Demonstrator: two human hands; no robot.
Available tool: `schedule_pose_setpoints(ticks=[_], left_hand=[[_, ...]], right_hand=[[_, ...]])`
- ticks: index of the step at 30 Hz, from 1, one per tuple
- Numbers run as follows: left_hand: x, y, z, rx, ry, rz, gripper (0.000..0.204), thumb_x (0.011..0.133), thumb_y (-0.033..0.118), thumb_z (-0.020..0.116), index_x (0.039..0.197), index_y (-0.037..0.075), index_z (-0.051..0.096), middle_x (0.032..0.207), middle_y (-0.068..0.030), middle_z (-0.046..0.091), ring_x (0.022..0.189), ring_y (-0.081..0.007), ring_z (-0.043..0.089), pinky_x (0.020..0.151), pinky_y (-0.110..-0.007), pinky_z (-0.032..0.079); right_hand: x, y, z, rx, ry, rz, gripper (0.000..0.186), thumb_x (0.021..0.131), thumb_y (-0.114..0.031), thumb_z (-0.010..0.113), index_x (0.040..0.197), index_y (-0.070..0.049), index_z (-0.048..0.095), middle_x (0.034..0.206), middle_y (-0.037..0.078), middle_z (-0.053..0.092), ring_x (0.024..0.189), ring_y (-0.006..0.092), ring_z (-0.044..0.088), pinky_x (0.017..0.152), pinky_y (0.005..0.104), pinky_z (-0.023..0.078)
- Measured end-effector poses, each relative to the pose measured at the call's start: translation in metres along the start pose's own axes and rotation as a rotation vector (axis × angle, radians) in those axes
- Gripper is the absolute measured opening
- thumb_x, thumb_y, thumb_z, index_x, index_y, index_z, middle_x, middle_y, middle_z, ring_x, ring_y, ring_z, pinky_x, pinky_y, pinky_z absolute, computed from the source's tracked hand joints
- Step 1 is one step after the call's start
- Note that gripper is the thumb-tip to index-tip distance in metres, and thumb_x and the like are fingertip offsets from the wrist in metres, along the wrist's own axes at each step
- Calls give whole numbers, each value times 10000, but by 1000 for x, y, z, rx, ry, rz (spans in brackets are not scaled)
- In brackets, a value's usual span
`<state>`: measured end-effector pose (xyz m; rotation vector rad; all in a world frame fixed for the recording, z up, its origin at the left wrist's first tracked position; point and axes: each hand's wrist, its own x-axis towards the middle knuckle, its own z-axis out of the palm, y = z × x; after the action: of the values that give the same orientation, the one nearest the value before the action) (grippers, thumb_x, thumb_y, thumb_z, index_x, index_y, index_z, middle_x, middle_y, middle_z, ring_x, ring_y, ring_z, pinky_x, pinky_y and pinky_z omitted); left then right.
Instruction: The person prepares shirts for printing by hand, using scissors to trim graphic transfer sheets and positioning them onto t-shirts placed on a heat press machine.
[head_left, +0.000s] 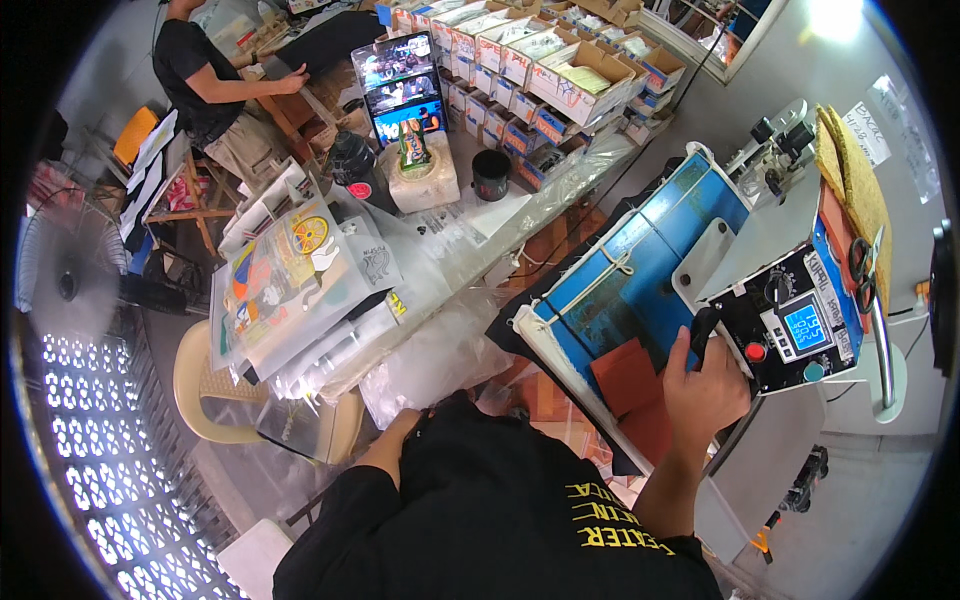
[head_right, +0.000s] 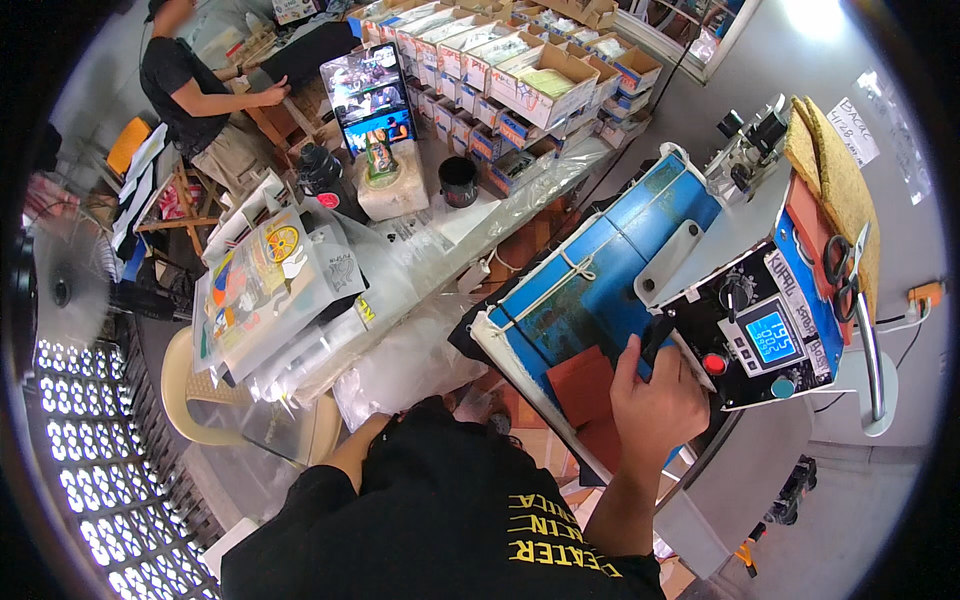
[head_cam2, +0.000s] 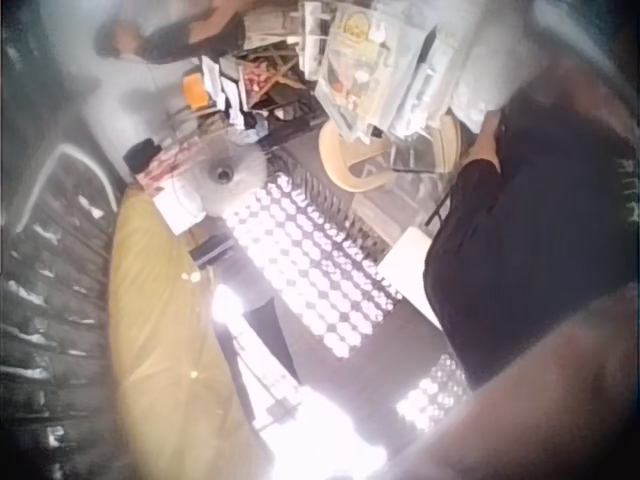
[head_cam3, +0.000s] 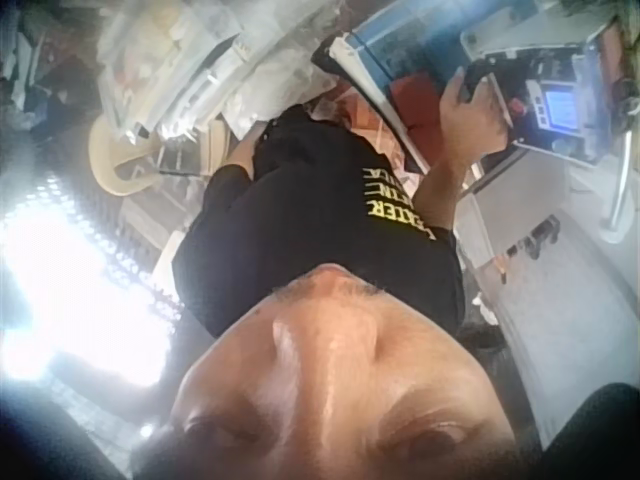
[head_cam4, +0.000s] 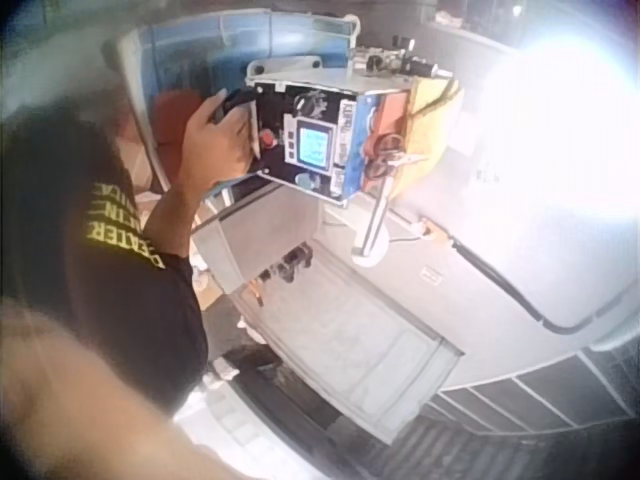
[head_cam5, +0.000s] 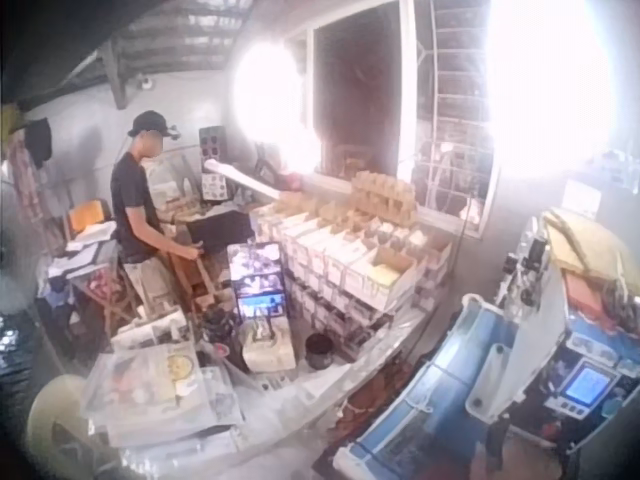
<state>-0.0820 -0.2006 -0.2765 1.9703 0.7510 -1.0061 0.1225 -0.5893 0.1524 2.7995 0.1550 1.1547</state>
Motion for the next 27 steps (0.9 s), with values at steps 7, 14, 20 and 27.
schedule_pose_setpoints(ticks=[7, 14, 20, 27], left_hand=[[-7, 31, -3, 31, 13, -86, 623, 817, 551, 673, 1029, -34, 717, 1036, -251, 707, 1001, -361, 694, 856, -401, 518], [-5, 30, 4, -60, 92, -19, 614, 816, 549, 674, 1042, -20, 723, 1069, -254, 698, 1038, -357, 681, 875, -394, 515], [-1, 7, 10, -35, 84, 6, 622, 835, 564, 635, 1077, -4, 714, 1084, -269, 684, 1047, -386, 668, 874, -410, 511], [-6, 11, 9, -49, 66, 29, 654, 857, 589, 588, 1060, -21, 710, 1058, -285, 680, 1054, -401, 660, 880, -424, 505]], right_hand=[[-2, 2, 3, -19, 16, -18, 383, 836, -374, 721, 657, -114, 503, 588, 62, 543, 493, 289, 560, 461, 394, 434], [-2, 3, 4, -8, 26, -36, 409, 848, -396, 718, 649, -114, 498, 582, 60, 538, 493, 287, 561, 458, 397, 426], [-3, 4, 1, 25, 34, -43, 411, 858, -391, 711, 643, -114, 496, 580, 62, 530, 496, 293, 557, 460, 397, 423], [-4, 6, 3, 37, 19, -35, 418, 862, -394, 708, 643, -111, 493, 578, 68, 526, 497, 298, 554, 464, 401, 423]])
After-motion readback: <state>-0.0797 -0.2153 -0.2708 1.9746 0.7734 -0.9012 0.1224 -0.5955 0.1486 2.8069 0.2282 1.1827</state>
